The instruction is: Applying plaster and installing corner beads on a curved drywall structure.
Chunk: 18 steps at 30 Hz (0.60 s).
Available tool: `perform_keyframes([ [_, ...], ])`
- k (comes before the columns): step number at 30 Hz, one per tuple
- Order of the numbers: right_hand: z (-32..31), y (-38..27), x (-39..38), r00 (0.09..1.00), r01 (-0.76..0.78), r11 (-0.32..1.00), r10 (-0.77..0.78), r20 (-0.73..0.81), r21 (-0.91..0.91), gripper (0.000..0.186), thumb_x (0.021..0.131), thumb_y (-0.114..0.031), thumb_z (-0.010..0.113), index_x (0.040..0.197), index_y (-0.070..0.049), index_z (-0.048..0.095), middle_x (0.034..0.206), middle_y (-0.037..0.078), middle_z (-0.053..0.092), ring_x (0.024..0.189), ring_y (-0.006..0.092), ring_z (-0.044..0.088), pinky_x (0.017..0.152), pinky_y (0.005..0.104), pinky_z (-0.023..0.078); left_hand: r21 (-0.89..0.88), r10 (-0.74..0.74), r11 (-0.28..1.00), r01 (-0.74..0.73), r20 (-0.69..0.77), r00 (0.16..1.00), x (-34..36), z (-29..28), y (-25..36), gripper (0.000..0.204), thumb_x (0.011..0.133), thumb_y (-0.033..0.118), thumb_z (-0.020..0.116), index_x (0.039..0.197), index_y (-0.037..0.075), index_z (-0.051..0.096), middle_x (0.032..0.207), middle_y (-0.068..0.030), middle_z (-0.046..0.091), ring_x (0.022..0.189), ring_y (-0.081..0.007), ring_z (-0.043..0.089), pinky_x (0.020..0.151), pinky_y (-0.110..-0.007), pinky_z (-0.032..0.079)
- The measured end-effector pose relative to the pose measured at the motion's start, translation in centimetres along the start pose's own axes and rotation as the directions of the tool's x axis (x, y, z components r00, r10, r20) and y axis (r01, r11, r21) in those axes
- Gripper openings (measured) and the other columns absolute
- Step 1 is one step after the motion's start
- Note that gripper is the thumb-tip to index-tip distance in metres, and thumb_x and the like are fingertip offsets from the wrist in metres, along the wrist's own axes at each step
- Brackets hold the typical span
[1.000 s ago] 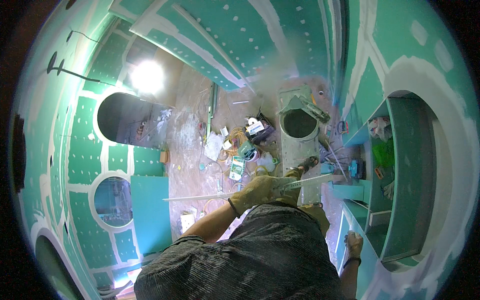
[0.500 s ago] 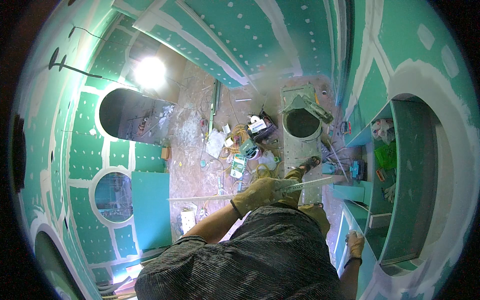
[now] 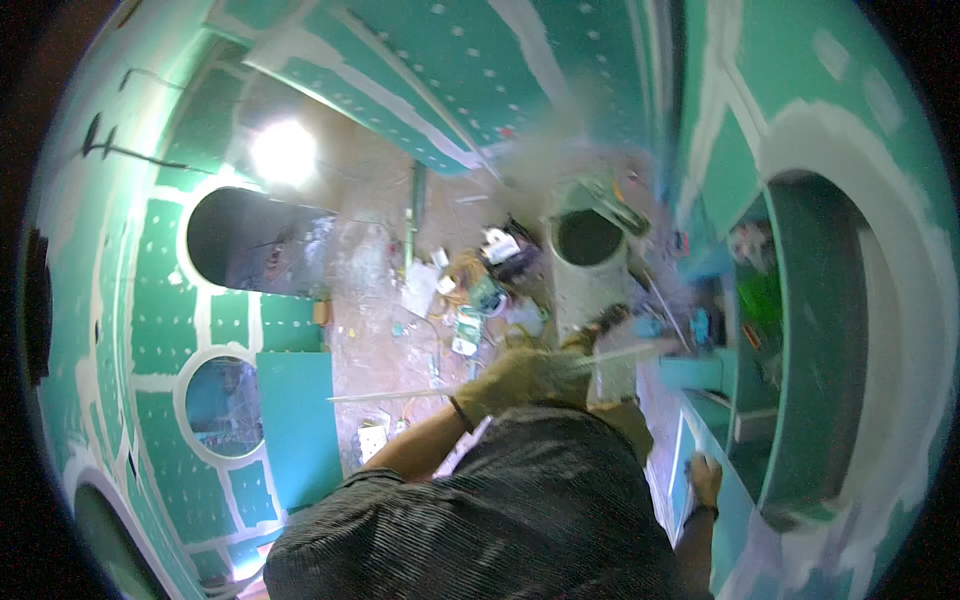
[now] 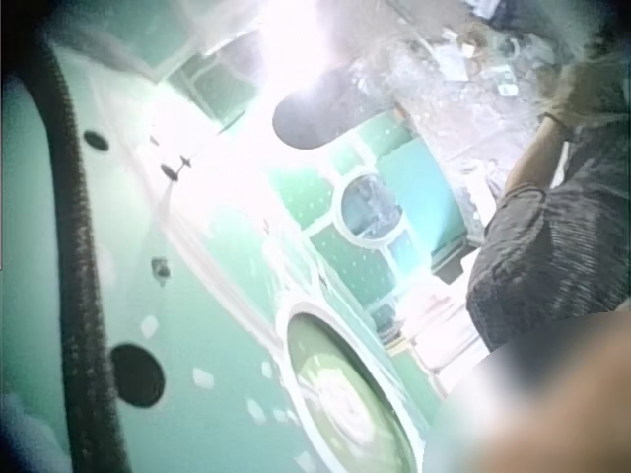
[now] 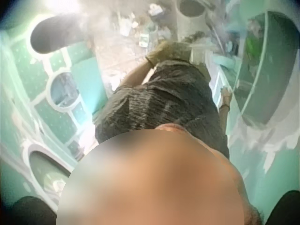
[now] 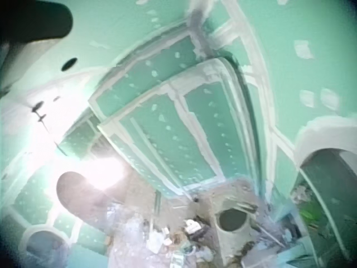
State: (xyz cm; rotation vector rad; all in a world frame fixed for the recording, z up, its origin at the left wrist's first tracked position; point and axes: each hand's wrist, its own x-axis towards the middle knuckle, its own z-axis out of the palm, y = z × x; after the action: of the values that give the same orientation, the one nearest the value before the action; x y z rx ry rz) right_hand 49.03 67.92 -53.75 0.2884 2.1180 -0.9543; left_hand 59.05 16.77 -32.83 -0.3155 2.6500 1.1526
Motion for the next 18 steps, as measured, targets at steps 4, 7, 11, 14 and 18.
perform_keyframes([
  [4,-0.4,-0.8,-0.8,0.999,0.008,0.983,-0.016,-0.043,-0.182,0.039,0.096,-0.034,0.061,0.081,0.001,0.07,0.07,0.007,0.068,0.067,0.0173,0.063,0.062,0.0373,0.048,-0.234,0.01,0.972,0.024,0.142,0.99,0.0,0.0,0.1,0.044,0.09,0.021,0.07,0.13,0.004,0.068,0.111,-0.0167,0.076,0.095,-0.0286,0.072,0.085,-0.043,0.056],
  [7,0.3,0.2,-1.4,0.999,-0.037,0.979,0.044,-0.028,0.2,0.039,0.098,-0.035,0.057,0.089,0.0,0.072,0.078,0.012,0.072,0.07,0.0198,0.067,0.071,0.0351,0.054,-0.162,-0.041,0.984,0.068,0.162,0.986,1.1,-1.1,1.3,0.047,0.094,0.015,0.066,0.139,-0.001,0.066,0.114,-0.0079,0.077,0.094,-0.0152,0.07,0.083,-0.032,0.057],
  [11,2.1,3.6,-0.4,0.996,0.026,0.988,-0.012,-0.089,0.155,0.036,0.101,-0.033,0.063,0.108,-0.001,0.075,0.091,0.008,0.076,0.074,0.0167,0.069,0.069,0.031,0.054,-0.245,0.007,0.969,0.016,0.093,0.996,1.8,-1.9,2.2,0.046,0.097,0.016,0.065,0.141,-0.001,0.064,0.108,-0.0025,0.074,0.09,-0.0077,0.065,0.076,-0.024,0.054],
  [14,4.3,6.9,-0.7,0.976,0.217,0.818,-0.17,-0.136,0.533,0.037,0.104,-0.033,0.06,0.106,0.002,0.073,0.086,0.008,0.072,0.075,0.0164,0.066,0.068,0.0332,0.053,-0.468,-0.15,0.868,0.165,0.069,0.986,3.0,-3.8,2.4,0.047,0.094,0.007,0.066,0.14,-0.004,0.061,0.116,-0.0095,0.073,0.095,-0.0134,0.067,0.078,-0.024,0.053],
  [18,5.7,10.1,-2.1,0.996,0.056,0.851,-0.015,-0.083,0.522,0.032,0.101,-0.026,0.068,0.116,0.002,0.071,0.098,0.008,0.074,0.081,0.019,0.068,0.069,0.0338,0.055,-0.469,0.009,0.881,-0.067,-0.124,0.992,3.0,-10.5,5.7,0.035,0.097,0.024,0.06,0.11,-0.006,0.071,0.12,-0.0201,0.07,0.107,-0.0269,0.068,0.086,-0.037,0.056],
])
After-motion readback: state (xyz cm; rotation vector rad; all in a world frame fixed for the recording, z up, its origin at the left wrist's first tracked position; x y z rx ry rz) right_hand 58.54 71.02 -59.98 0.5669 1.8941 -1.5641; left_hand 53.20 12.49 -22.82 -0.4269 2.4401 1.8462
